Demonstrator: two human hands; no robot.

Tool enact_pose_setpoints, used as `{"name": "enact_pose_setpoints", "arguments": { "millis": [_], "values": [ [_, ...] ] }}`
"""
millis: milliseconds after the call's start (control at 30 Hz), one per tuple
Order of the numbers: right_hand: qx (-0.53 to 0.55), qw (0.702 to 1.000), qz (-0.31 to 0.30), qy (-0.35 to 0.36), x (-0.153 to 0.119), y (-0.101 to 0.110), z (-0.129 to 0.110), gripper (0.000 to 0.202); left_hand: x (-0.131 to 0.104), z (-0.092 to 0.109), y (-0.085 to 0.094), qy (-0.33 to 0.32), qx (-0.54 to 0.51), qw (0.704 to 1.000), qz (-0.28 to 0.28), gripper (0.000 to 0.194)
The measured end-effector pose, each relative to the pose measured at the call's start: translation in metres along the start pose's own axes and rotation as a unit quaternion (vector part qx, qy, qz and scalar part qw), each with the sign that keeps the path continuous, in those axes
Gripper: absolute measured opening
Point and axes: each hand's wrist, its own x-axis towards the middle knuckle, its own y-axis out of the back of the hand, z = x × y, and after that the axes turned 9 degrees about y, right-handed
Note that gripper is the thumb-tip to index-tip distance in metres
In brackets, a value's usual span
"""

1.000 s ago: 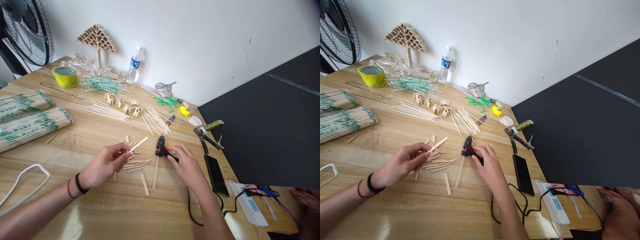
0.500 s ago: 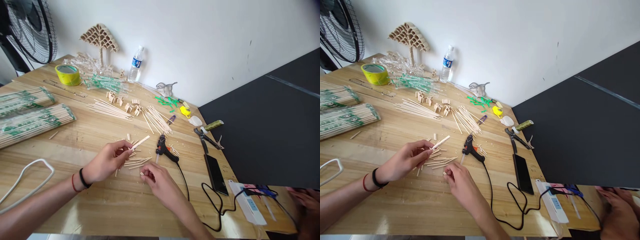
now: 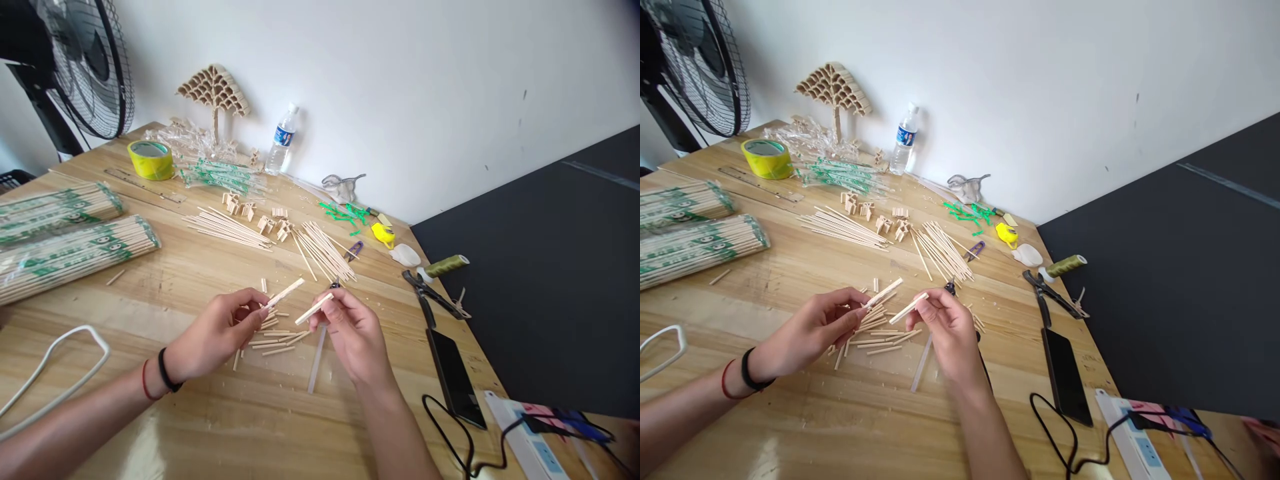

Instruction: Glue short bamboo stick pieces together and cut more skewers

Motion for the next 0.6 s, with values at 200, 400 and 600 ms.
{"name": "enact_pose_setpoints", "arguments": {
  "millis": [200, 400, 600],
  "values": [
    [0.030, 0.997, 0.061, 0.037, -0.021, -0.019, 0.017, 0.025, -0.003, 0.000, -0.007, 0.012, 0.032, 0.999, 0.015, 0.032],
    [-0.052, 0.988, 0.103, 0.098, -0.028, -0.024, 0.016, 0.022, -0.004, 0.000, -0.012, 0.014, 0.065, 0.998, 0.015, 0.028],
    [-0.071, 0.988, 0.100, 0.098, -0.028, -0.024, 0.016, 0.023, -0.005, -0.001, -0.012, 0.001, 0.086, 0.996, 0.018, 0.027]
  ]
}}
